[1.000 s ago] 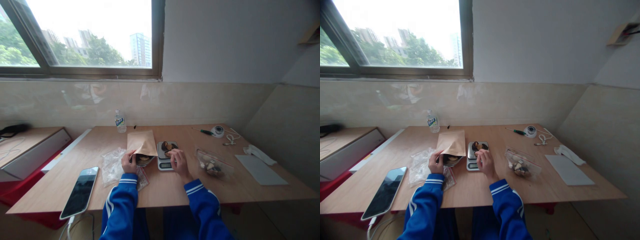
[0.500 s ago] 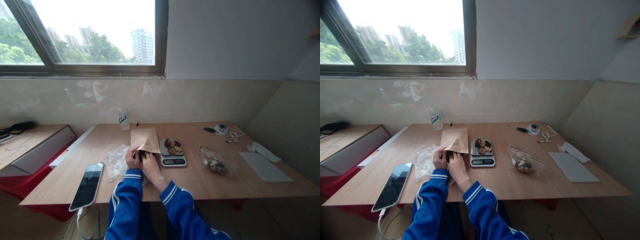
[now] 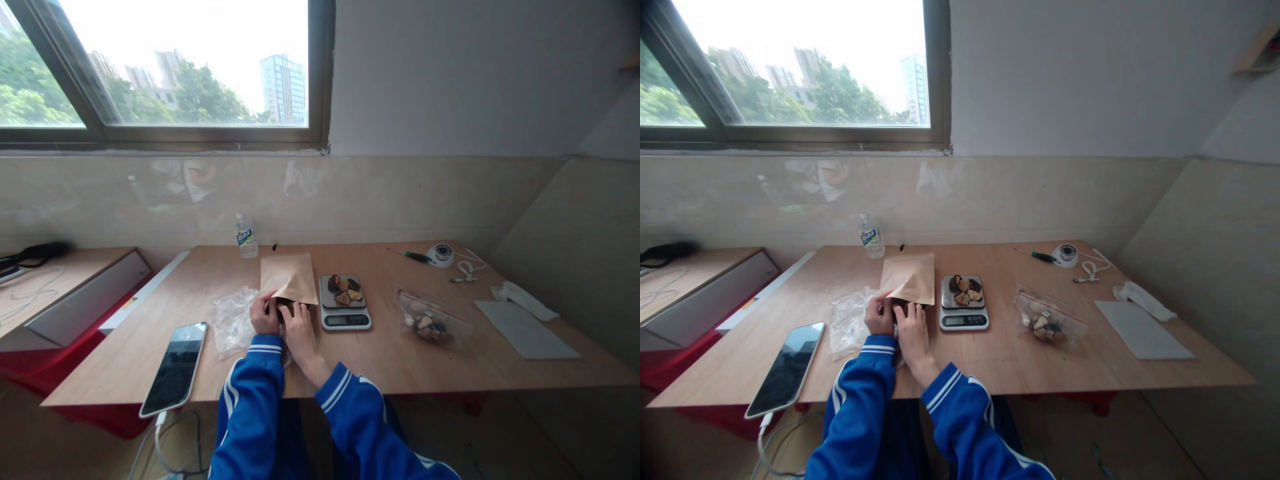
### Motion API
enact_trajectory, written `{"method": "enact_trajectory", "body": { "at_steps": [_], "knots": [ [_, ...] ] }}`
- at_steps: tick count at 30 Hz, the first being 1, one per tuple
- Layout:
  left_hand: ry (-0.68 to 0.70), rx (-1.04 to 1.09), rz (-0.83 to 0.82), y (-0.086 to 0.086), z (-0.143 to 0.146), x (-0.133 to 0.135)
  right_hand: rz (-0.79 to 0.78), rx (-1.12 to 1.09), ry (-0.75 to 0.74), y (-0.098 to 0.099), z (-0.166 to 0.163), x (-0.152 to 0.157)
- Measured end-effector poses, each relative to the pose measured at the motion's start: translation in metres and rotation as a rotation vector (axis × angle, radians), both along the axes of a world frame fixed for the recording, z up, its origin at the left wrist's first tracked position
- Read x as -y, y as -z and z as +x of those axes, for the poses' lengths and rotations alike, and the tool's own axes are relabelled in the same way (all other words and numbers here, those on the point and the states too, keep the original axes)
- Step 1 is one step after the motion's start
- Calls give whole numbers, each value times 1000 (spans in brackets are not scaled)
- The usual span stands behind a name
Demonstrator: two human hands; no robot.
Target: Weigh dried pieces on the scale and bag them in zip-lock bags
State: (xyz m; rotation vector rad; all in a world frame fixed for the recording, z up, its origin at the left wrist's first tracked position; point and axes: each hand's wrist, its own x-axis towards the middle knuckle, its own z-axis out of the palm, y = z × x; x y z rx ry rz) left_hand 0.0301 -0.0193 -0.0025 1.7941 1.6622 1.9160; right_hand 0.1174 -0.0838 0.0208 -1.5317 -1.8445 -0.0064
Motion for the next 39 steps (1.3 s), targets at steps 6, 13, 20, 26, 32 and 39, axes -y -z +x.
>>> {"method": "enact_trajectory", "body": {
  "at_steps": [6,13,20,26,32,39],
  "knots": [
    [12,-18,33,-2,0,1,17,-86,-76,3,13,8],
    [9,-16,32,-4,1,2,81,-269,-196,4,26,17],
    [21,-29,42,-3,0,0,162,-491,-246,-32,45,59],
    [41,-7,44,-5,1,1,347,-501,-60,-41,82,57],
    [45,-24,54,-4,0,0,247,-292,-80,-21,113,12],
    [41,-36,55,-4,0,1,200,50,-17,-1,127,0]
  ]
}}
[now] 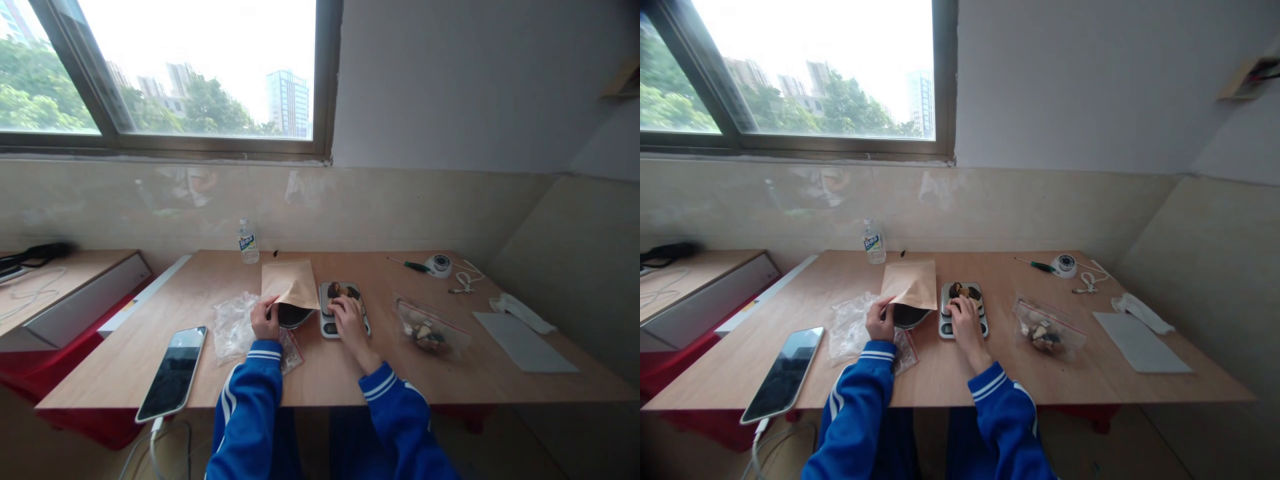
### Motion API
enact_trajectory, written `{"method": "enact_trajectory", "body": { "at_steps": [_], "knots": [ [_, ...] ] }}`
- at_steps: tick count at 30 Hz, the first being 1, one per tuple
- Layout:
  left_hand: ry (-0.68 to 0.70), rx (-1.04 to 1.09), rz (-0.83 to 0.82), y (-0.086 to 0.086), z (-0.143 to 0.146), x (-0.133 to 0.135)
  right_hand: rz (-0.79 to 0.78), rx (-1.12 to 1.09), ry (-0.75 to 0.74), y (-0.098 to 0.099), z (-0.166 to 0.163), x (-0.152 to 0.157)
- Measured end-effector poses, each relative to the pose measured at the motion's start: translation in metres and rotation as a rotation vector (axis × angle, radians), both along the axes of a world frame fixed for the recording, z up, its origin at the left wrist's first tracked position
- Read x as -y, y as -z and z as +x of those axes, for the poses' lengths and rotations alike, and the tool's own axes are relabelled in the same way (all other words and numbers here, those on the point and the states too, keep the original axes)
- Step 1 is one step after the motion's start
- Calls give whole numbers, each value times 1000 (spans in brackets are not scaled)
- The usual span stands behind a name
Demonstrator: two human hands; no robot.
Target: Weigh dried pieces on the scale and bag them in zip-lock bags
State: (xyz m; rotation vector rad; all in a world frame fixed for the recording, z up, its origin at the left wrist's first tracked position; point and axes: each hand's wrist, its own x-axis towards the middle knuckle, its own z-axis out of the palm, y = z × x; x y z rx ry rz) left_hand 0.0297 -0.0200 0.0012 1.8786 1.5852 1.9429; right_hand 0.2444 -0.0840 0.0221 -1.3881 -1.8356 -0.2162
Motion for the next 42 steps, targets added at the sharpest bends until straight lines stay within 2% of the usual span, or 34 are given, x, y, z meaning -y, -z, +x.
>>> {"method": "enact_trajectory", "body": {
  "at_steps": [7,13,21,27,31,37,42],
  "knots": [
    [0,-4,16,0,0,-1,4,-108,134,10,4,25],
    [-4,-8,19,1,0,-1,-14,-49,188,24,4,22],
    [1,-4,22,1,1,0,29,-228,242,15,9,36],
    [-21,-26,-14,-1,2,3,76,-372,327,16,23,48],
    [-32,-26,-36,-1,2,3,91,-415,367,16,25,49],
    [-37,-24,-25,-1,3,4,98,-435,349,13,23,49],
    [-53,-28,-56,-1,2,4,178,-433,427,14,25,51]
  ]
}}
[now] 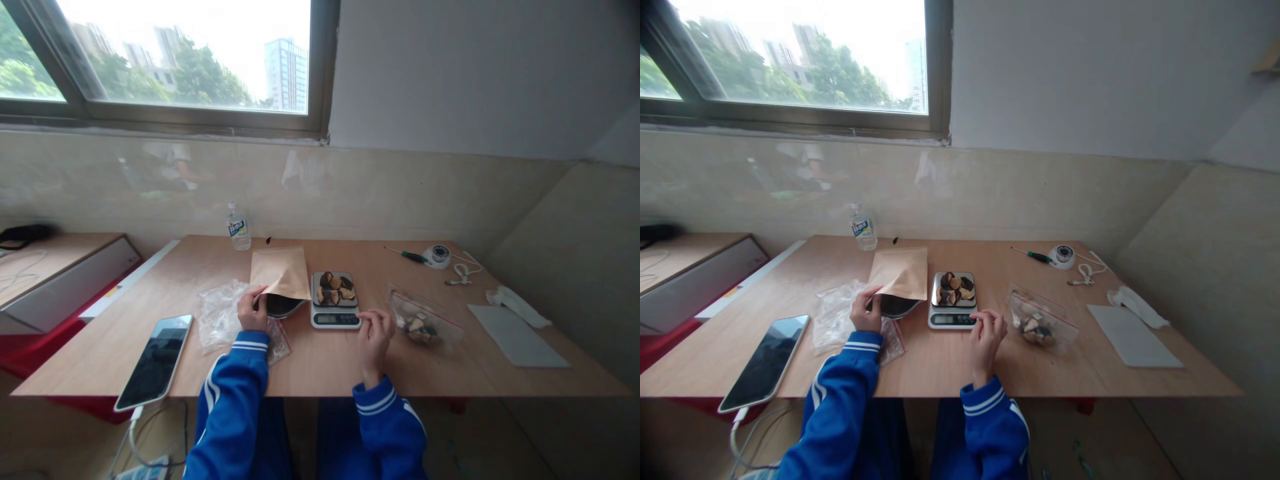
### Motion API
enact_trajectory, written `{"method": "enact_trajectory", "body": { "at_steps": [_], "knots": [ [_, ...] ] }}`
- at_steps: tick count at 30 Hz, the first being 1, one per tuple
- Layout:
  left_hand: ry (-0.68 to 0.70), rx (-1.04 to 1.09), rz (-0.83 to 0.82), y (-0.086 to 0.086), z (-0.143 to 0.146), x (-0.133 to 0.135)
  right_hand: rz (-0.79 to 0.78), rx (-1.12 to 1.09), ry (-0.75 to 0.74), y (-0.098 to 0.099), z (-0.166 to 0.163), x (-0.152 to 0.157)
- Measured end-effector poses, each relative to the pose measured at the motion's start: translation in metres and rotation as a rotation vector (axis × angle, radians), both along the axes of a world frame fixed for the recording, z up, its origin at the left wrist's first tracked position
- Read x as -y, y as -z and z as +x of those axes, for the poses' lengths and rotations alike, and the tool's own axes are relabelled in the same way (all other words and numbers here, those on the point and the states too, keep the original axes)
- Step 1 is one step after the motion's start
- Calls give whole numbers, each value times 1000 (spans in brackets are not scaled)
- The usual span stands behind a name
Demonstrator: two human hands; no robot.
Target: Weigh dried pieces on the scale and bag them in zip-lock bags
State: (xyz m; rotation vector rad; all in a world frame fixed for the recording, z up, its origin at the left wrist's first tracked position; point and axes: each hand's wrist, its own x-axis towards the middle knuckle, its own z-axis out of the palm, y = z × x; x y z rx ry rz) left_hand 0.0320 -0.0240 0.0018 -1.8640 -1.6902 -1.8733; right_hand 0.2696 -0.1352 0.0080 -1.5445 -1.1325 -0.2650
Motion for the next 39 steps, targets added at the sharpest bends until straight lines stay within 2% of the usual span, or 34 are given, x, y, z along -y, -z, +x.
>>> {"method": "enact_trajectory", "body": {
  "at_steps": [4,7,10,12,15,20,22,24,26,29,31,33,36,39],
  "knots": [
    [-70,-25,-51,0,-1,-5,3,-11,15,0,0,0],
    [-178,-48,-180,2,0,-12,-6,-14,3,1,0,-1],
    [-206,-119,-292,5,2,-17,-13,-14,-8,4,1,-3],
    [-194,-144,-258,6,3,-17,-20,-14,-22,6,1,-5],
    [-179,-123,-115,1,4,-11,-56,-9,-53,6,1,-6],
    [-123,-123,21,-26,4,14,-109,4,-53,5,1,-9],
    [-63,-89,18,-35,4,29,-127,20,-45,7,0,-10],
    [86,-80,-92,-37,4,44,-153,41,-45,9,0,-12],
    [192,-113,-290,-28,3,59,-171,57,-46,12,-1,-14],
    [96,-240,-484,-3,1,73,-168,53,-45,13,-2,-16],
    [15,-297,-524,11,0,78,-155,37,-53,13,-1,-16],
    [6,-326,-520,19,1,79,-133,10,-80,11,0,-14],
    [35,-359,-512,20,2,77,-67,-102,-148,4,-6,-4],
    [49,-341,-522,16,6,78,-5,-351,-176,-8,-26,8]
  ]
}}
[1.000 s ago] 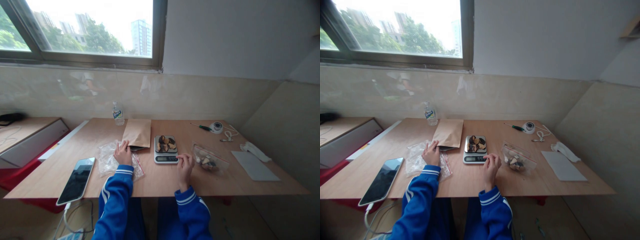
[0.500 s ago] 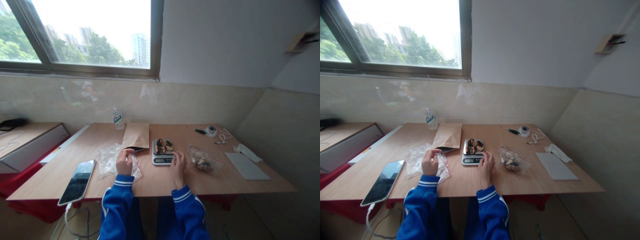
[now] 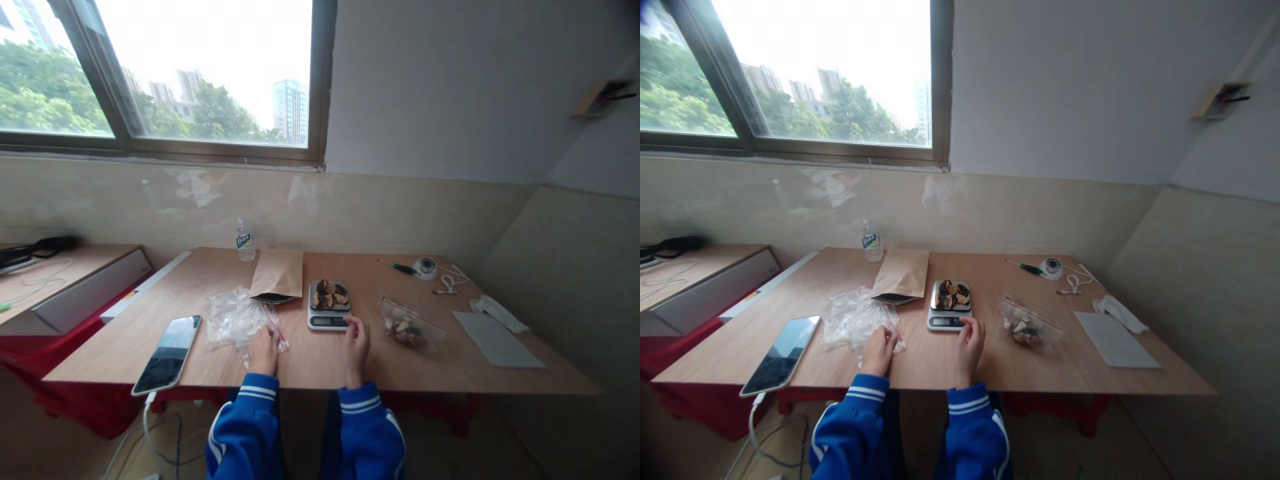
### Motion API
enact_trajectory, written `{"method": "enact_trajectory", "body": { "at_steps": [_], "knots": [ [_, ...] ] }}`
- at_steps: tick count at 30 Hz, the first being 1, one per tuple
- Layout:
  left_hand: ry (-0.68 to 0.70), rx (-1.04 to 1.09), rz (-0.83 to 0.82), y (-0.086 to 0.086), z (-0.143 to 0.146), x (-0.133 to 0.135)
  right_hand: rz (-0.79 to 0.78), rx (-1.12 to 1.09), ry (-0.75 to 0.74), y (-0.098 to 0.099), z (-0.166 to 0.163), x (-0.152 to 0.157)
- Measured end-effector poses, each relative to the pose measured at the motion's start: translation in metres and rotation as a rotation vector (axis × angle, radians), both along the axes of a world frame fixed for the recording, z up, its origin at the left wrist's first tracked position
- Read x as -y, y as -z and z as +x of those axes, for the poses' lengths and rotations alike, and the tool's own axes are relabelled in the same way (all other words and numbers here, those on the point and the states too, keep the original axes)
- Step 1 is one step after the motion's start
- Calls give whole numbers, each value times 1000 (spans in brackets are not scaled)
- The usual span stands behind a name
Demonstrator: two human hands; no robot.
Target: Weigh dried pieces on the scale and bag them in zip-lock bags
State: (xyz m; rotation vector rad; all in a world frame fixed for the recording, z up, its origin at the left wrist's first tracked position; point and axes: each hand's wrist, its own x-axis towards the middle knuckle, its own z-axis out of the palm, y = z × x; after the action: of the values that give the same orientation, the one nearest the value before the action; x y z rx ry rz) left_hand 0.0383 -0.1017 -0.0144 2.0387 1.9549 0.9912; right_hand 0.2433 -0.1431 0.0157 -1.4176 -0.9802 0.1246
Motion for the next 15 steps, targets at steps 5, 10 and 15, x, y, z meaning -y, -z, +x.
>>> {"method": "enact_trajectory", "body": {
  "at_steps": [5,10,15],
  "knots": [
    [141,263,1,-22,14,18,-45,-102,-326,-19,-52,9],
    [316,462,38,-59,34,39,-125,-306,-455,-23,-68,8],
    [348,553,23,-67,49,44,-146,-406,-657,-38,-50,12]
  ]
}}
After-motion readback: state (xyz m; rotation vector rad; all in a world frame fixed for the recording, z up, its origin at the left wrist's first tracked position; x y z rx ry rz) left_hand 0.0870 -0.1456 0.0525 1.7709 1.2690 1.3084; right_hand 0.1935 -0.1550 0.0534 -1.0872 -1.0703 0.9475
